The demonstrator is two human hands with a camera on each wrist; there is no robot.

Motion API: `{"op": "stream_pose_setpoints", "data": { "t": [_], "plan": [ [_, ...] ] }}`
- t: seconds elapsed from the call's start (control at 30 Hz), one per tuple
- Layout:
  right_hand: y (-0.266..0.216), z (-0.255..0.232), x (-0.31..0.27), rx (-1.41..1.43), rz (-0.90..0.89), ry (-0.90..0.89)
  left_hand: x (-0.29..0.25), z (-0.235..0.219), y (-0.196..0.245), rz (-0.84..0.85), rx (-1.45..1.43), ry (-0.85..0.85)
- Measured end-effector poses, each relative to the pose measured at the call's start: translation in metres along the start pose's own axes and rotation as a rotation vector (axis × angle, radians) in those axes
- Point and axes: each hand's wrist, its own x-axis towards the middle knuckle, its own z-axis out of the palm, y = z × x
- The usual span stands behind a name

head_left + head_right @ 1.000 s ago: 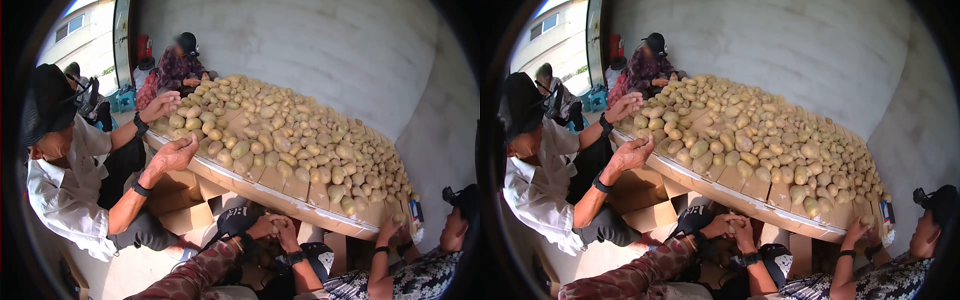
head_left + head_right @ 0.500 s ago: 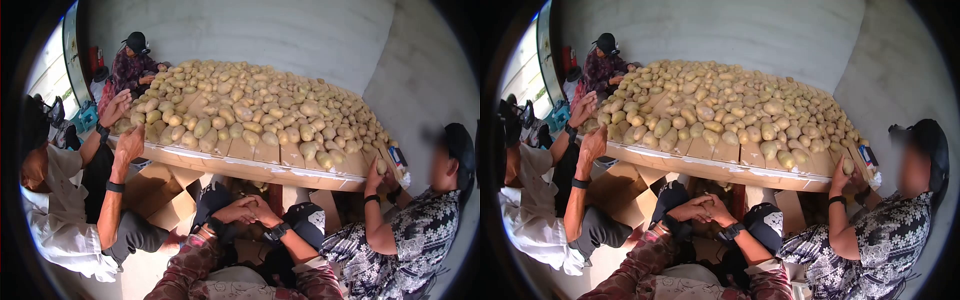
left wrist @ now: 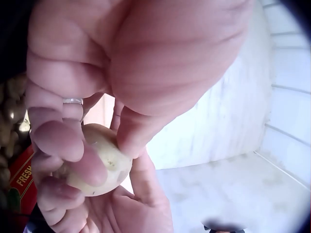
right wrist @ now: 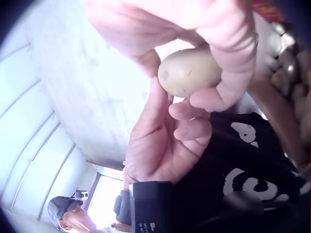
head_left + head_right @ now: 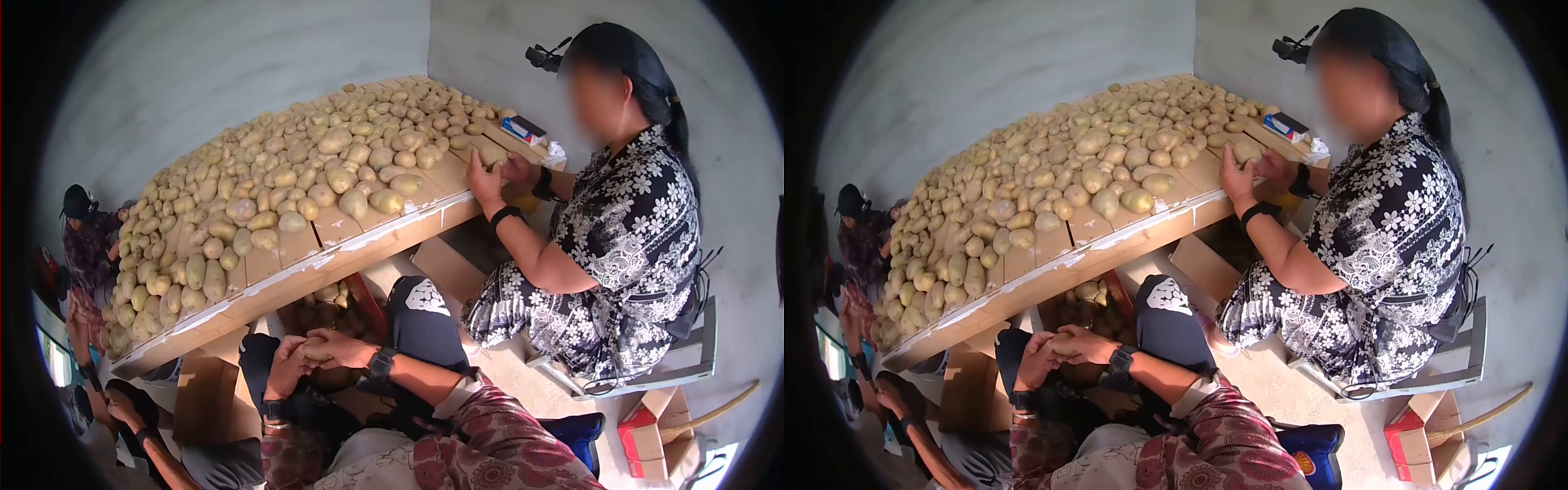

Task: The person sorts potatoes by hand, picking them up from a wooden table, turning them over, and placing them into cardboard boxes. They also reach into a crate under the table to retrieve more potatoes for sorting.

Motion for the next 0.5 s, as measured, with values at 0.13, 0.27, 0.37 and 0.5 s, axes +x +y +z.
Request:
{"op": "stream_pose_setpoints", "data": {
  "t": [0.13, 0.27, 0.37, 0.5],
  "plan": [
    [-0.005, -0.009, -0.014, -0.125, 0.048, 0.002, -0.006, -0.009, -0.011, 0.011, 0.011, 0.119],
    [0.010, -0.017, -0.005, -0.217, 0.077, 0.138, -0.011, -0.005, 0.001, 0.151, 0.080, 0.278],
    [0.009, -0.024, -0.002, -0.619, -0.089, 0.437, -0.021, 0.000, 0.040, 0.241, 0.138, 0.390],
    [0.044, -0.042, 0.027, -0.760, -0.427, 0.689, -0.022, -0.046, 0.043, 0.472, 0.270, 0.541]
  ]
}}
